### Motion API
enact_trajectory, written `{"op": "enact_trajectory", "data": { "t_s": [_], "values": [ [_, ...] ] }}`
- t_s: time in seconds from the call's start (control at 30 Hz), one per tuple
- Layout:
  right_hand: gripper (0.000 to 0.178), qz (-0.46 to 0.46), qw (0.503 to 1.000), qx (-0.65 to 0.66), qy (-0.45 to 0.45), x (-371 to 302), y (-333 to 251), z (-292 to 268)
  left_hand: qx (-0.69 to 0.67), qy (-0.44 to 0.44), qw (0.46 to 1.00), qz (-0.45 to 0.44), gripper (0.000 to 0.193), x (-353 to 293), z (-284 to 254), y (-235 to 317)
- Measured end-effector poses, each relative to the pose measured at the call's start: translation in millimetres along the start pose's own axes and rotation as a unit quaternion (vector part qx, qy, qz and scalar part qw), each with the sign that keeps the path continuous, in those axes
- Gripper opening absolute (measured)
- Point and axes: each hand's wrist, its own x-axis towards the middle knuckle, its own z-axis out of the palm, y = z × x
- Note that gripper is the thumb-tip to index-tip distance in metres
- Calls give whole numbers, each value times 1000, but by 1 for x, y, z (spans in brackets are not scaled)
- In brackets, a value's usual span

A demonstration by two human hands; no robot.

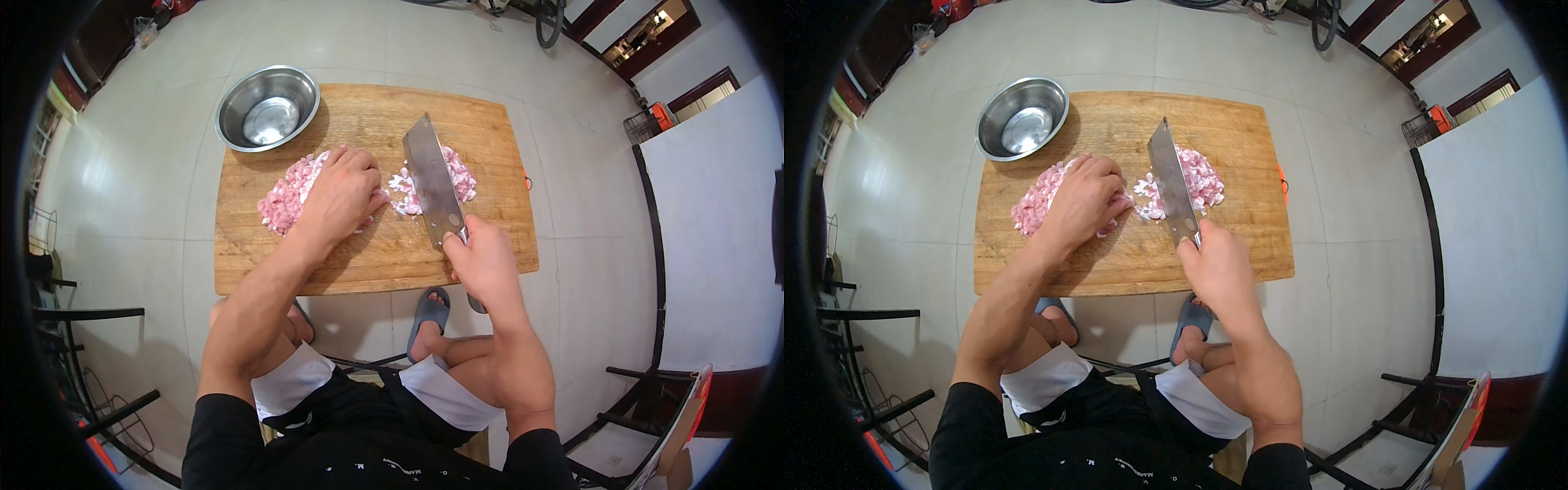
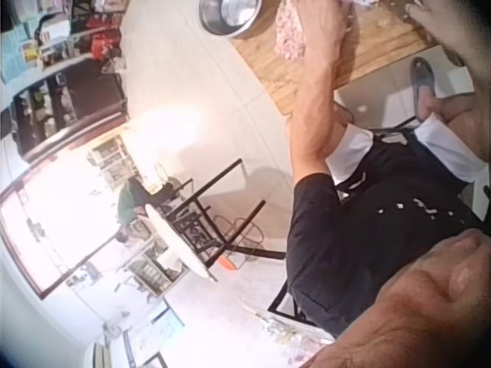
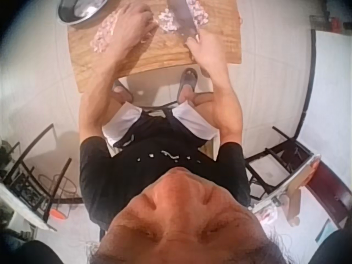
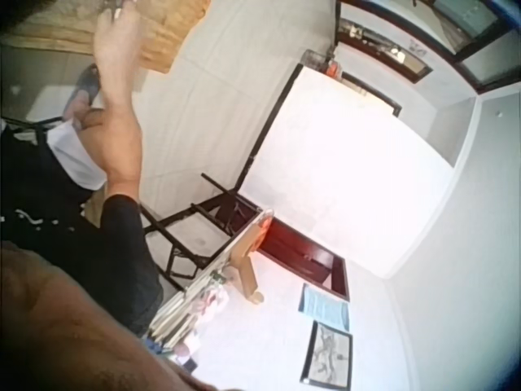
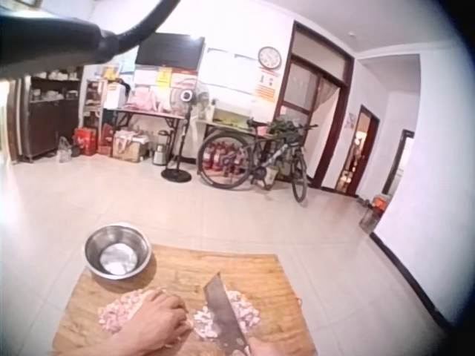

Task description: The person uses a large cleaver to repeatedly chop a pile of raw meat on a wooden cutting board. The person holds the meat with their left hand while chopping with their right hand, gradually reducing the meat into smaller pieces.

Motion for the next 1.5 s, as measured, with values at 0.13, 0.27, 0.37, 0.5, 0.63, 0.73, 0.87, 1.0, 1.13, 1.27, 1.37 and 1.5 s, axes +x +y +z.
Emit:
{"op": "enact_trajectory", "data": {
  "t_s": [0.13,0.27,0.37,0.5,0.63,0.73,0.87,1.0,1.13,1.27,1.37,1.5],
  "values": [
    [29,19,1000,8,-17,-6,-14,-6,3,-53,998,-25,21,4,-2,2],
    [27,-15,998,-45,-27,-13,-16,-10,6,-103,995,-13,18,6,-9,1],
    [26,-33,997,-55,-49,-22,-20,-10,-5,-71,997,29,15,0,-11,-1],
    [26,-9,995,-37,-93,-34,-33,-12,8,-56,998,30,13,-7,-10,5],
    [23,-60,994,-45,-78,-38,-30,-8,11,-49,998,28,14,-7,-10,9],
    [23,-69,994,-49,-67,-37,-29,-8,5,-22,999,29,13,-6,-8,12],
    [24,-82,992,-78,-57,-34,-24,-6,16,10,999,33,11,-5,-3,15],
    [24,-83,990,-97,-60,-34,-24,-6,39,-5,999,37,10,-5,6,13],
    [23,-62,993,-71,-73,-35,-25,-9,45,-3,998,50,10,-5,8,13],
    [24,-23,994,-32,-103,-33,-30,-15,50,-9,997,56,10,-7,8,13],
    [25,-16,993,-19,-116,-32,-33,-20,52,-2,996,66,9,-6,7,13],
    [26,-22,989,-67,-126,-28,-26,-16,54,-2,996,74,8,-6,10,11]
  ]
}}
